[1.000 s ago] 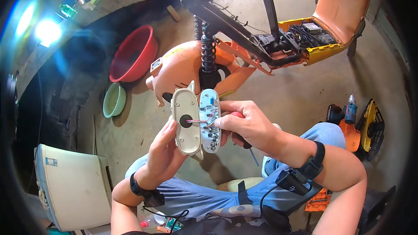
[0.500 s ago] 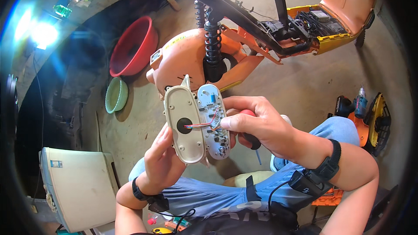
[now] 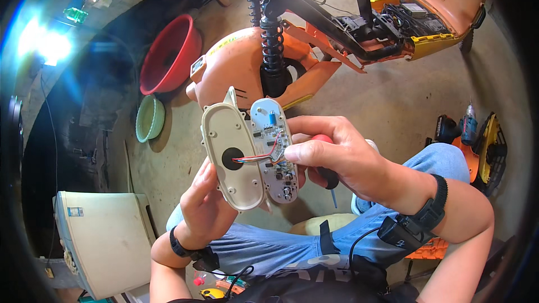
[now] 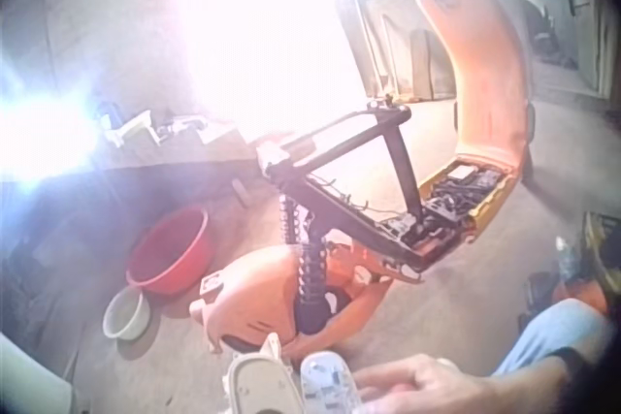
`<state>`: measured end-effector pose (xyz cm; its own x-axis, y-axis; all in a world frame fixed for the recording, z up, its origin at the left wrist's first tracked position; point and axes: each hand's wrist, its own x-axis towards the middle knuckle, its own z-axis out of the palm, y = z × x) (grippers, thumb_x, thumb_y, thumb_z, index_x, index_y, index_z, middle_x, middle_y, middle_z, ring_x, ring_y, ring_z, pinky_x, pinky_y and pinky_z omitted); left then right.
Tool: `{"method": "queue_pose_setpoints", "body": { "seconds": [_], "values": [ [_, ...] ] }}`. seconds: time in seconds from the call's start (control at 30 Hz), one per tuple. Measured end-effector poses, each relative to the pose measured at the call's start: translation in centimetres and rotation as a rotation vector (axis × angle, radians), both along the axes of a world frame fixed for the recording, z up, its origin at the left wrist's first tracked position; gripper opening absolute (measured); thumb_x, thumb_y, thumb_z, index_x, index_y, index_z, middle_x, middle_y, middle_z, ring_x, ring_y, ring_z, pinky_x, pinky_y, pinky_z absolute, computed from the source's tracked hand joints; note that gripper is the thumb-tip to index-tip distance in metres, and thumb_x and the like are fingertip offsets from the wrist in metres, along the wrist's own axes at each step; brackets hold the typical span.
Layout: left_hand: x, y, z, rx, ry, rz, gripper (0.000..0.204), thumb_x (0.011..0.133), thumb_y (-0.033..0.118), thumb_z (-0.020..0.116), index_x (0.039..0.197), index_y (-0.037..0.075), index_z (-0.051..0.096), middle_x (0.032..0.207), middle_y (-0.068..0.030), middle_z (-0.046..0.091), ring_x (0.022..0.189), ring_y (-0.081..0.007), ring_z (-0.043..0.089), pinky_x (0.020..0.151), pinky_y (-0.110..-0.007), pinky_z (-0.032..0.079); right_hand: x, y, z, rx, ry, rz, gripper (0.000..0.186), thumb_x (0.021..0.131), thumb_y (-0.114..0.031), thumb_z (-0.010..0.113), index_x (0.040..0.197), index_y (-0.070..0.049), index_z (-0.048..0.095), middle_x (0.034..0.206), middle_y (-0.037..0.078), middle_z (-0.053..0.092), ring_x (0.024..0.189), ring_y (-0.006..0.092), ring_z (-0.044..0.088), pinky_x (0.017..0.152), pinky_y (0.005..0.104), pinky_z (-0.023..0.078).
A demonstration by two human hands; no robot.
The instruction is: Disassembling and inspecting the digital display panel of an electric scooter using a screwdriver.
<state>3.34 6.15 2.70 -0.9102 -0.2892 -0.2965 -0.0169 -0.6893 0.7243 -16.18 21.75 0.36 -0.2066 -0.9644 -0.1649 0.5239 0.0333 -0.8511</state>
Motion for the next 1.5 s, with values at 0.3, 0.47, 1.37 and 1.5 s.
{"method": "queue_pose_setpoints", "body": {
  "seconds": [0.3,0.47,1.37,1.5],
  "values": [
    [-0.3,-0.1,0.3,0.000,0.015,-0.042,0.058,0.109,0.039,0.029,0.155,0.003,0.027,0.149,-0.0164,0.046,0.134,-0.0288,0.050,0.111,-0.047,0.041,0.0,0.1,0.1,0.004,-0.024,-0.006,0.046,0.094,-0.027,0.064,0.128,0.004,0.062,0.090,0.005,0.068,0.072,0.0065,0.062,0.054,0.0205,0.043],
    [-0.5,0.2,0.4,-0.043,-0.046,-0.018,0.056,0.110,0.038,0.026,0.154,0.003,0.027,0.149,-0.0171,0.046,0.132,-0.0289,0.052,0.107,-0.048,0.045,0.1,0.1,0.1,0.002,-0.046,-0.010,0.049,0.095,-0.030,0.064,0.130,0.004,0.059,0.088,0.005,0.068,0.072,0.0058,0.062,0.054,0.0203,0.043],
    [-1.2,0.6,0.1,-0.136,-0.019,-0.026,0.057,0.110,0.037,0.035,0.152,0.000,0.029,0.153,-0.0200,0.042,0.138,-0.0282,0.047,0.115,-0.046,0.036,0.3,0.1,0.3,-0.021,-0.155,-0.003,0.062,0.092,-0.024,0.071,0.142,0.000,0.043,0.113,0.009,0.066,0.079,0.0092,0.063,0.057,0.0203,0.042],
    [-1.0,0.4,-0.4,-0.144,-0.003,-0.028,0.055,0.110,0.035,0.033,0.153,0.000,0.029,0.154,-0.0192,0.041,0.138,-0.0282,0.046,0.116,-0.045,0.037,0.2,0.1,0.1,-0.016,-0.132,0.011,0.061,0.091,-0.023,0.072,0.140,-0.001,0.043,0.112,0.009,0.066,0.080,0.0099,0.065,0.056,0.0201,0.042]
  ]
}}
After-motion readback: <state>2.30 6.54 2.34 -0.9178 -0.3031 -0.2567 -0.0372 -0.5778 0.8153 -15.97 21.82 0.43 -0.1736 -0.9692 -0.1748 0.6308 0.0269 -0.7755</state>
